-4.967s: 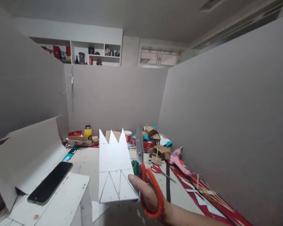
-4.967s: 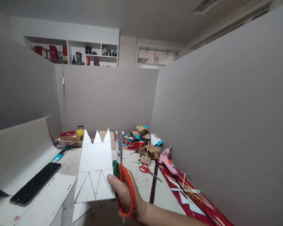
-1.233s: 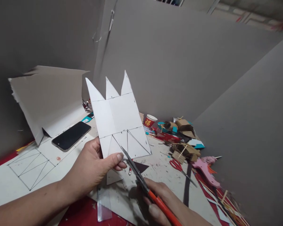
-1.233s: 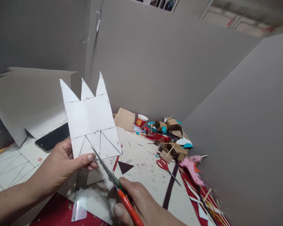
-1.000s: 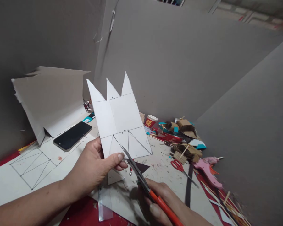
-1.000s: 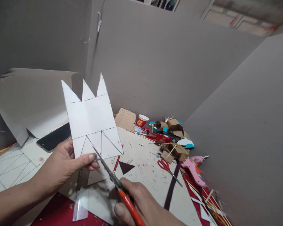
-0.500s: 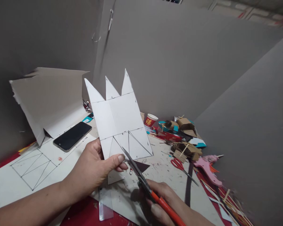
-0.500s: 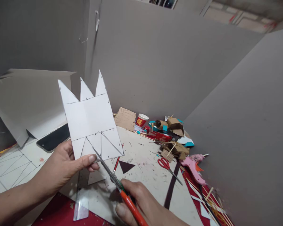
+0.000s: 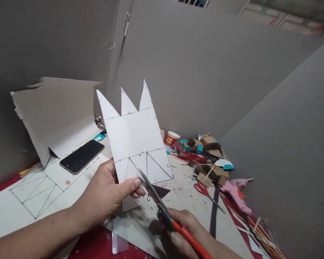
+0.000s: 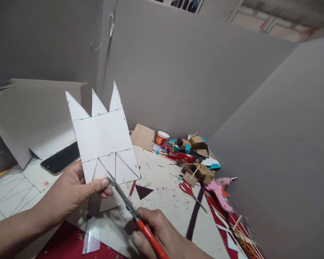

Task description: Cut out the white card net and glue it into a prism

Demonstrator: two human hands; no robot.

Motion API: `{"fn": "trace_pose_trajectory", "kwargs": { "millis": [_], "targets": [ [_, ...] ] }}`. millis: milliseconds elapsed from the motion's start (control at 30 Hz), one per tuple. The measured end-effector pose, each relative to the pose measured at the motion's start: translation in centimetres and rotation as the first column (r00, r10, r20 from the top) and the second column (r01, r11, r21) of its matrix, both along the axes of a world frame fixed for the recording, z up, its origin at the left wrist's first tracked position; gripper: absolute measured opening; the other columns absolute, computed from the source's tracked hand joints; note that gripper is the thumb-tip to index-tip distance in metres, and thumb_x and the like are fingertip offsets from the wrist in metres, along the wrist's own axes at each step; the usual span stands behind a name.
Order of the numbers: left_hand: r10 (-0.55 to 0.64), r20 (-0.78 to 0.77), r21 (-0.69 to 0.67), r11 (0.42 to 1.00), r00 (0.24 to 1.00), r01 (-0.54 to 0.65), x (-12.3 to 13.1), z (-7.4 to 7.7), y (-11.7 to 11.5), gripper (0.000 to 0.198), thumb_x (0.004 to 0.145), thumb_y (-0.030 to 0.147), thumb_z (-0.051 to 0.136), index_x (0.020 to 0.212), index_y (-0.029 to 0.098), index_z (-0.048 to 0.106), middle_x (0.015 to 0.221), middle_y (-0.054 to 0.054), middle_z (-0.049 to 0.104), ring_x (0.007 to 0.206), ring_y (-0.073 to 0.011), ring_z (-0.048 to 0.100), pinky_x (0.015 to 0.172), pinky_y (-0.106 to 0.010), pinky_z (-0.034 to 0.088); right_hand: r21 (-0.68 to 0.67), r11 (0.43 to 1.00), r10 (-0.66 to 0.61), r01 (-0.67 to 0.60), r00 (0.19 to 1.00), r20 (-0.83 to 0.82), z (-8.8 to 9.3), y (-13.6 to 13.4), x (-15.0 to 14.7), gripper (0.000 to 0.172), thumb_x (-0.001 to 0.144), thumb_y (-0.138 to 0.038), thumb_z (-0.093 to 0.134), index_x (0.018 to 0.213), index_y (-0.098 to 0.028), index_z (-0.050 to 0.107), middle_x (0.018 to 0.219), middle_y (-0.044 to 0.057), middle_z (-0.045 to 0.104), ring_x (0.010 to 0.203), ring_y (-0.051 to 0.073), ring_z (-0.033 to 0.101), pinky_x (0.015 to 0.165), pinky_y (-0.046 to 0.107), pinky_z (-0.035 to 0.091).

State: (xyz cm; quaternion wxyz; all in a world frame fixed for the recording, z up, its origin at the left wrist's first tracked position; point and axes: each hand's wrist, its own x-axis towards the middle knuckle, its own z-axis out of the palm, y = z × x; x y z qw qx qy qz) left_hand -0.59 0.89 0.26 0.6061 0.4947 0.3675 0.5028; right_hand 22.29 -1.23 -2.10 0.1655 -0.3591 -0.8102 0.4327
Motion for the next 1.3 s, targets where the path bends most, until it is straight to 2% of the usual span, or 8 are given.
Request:
{"fn": "trace_pose_trajectory", "kwargs": {
  "millis": [133,267,733,867,967,1067,1200,1300],
  "targets": [
    [-0.005,0.010,-0.006,1.000,1.000,0.005,0.0,-0.1,0.1,0.015,0.076,0.016,0.068,0.087,0.016,0.057,0.069,0.001,0.070,0.062,-0.0127,0.067,0.059,-0.023,0.054,0.011,1.000,-0.001,0.002,1.000,-0.024,-0.8,0.2,0.2,0.049,0.089,-0.061,0.034,0.080,-0.015,0.050,0.063,-0.003,0.036,0.053,0.009,0.029,0.047,0.018,0.032],
    [0.021,0.023,-0.009,1.000,1.000,-0.021,0.0,0.0,0.0,0.024,0.076,0.015,0.068,0.094,0.018,0.053,0.073,0.001,0.070,0.062,-0.0129,0.067,0.059,-0.024,0.055,0.034,0.999,0.008,-0.007,0.999,-0.032,-1.3,0.2,0.5,0.046,0.090,-0.058,0.036,0.080,-0.015,0.051,0.064,-0.002,0.038,0.055,0.010,0.032,0.047,0.019,0.033],
    [-0.025,-0.006,-0.013,1.000,1.000,0.025,-0.2,0.1,0.1,0.016,0.077,0.017,0.068,0.088,0.017,0.056,0.072,0.000,0.070,0.062,-0.0126,0.067,0.060,-0.023,0.054,0.010,1.000,0.013,-0.012,0.997,-0.081,-2.4,0.4,0.8,0.038,0.090,-0.053,0.038,0.073,-0.018,0.039,0.063,-0.003,0.033,0.052,0.009,0.027,0.045,0.021,0.026],
    [-0.031,-0.004,-0.010,0.999,1.000,0.031,-0.2,0.1,0.1,0.015,0.076,0.017,0.068,0.087,0.017,0.057,0.070,0.001,0.070,0.062,-0.0130,0.066,0.059,-0.023,0.054,0.017,0.999,0.035,-0.033,0.993,-0.109,-2.0,0.4,0.5,0.038,0.089,-0.053,0.039,0.073,-0.019,0.040,0.058,-0.004,0.032,0.048,0.008,0.027,0.042,0.020,0.024],
    [-0.043,-0.001,-0.011,0.999,0.999,0.043,-0.3,0.2,0.0,0.012,0.076,0.017,0.067,0.084,0.016,0.058,0.066,0.001,0.070,0.061,-0.0122,0.065,0.058,-0.022,0.052,0.066,0.998,0.014,-0.010,0.999,-0.051,-1.1,0.2,0.2,0.040,0.088,-0.055,0.038,0.073,-0.019,0.046,0.057,-0.004,0.034,0.048,0.009,0.029,0.041,0.021,0.027],
    [-0.076,-0.020,-0.022,0.997,0.997,0.075,-0.3,0.4,-0.2,0.009,0.076,0.017,0.067,0.080,0.015,0.059,0.062,0.000,0.069,0.058,-0.0112,0.063,0.057,-0.021,0.050,0.176,0.984,-0.025,0.019,0.999,0.035,-0.6,0.0,0.2,0.045,0.087,-0.059,0.037,0.077,-0.018,0.053,0.057,-0.002,0.039,0.049,0.011,0.033,0.043,0.020,0.033],
    [-0.119,-0.046,-0.031,0.993,0.992,0.118,-0.2,0.5,-0.4,0.005,0.076,0.015,0.066,0.074,0.014,0.061,0.060,0.000,0.068,0.057,-0.0109,0.062,0.057,-0.022,0.050,0.254,0.967,-0.044,0.025,0.997,0.068,-1.1,-0.2,0.8,0.045,0.087,-0.058,0.039,0.085,-0.017,0.058,0.062,0.000,0.045,0.052,0.012,0.039,0.049,0.021,0.041],
    [-0.122,-0.043,-0.019,0.992,0.992,0.122,-0.1,0.4,-0.4,0.004,0.075,0.015,0.065,0.075,0.014,0.061,0.061,0.000,0.068,0.058,-0.0116,0.062,0.057,-0.022,0.049,0.236,0.971,-0.055,0.040,0.997,0.061,-1.5,-0.2,1.0,0.043,0.089,-0.055,0.038,0.085,-0.017,0.057,0.063,0.000,0.044,0.053,0.012,0.038,0.050,0.020,0.040]
  ]
}}
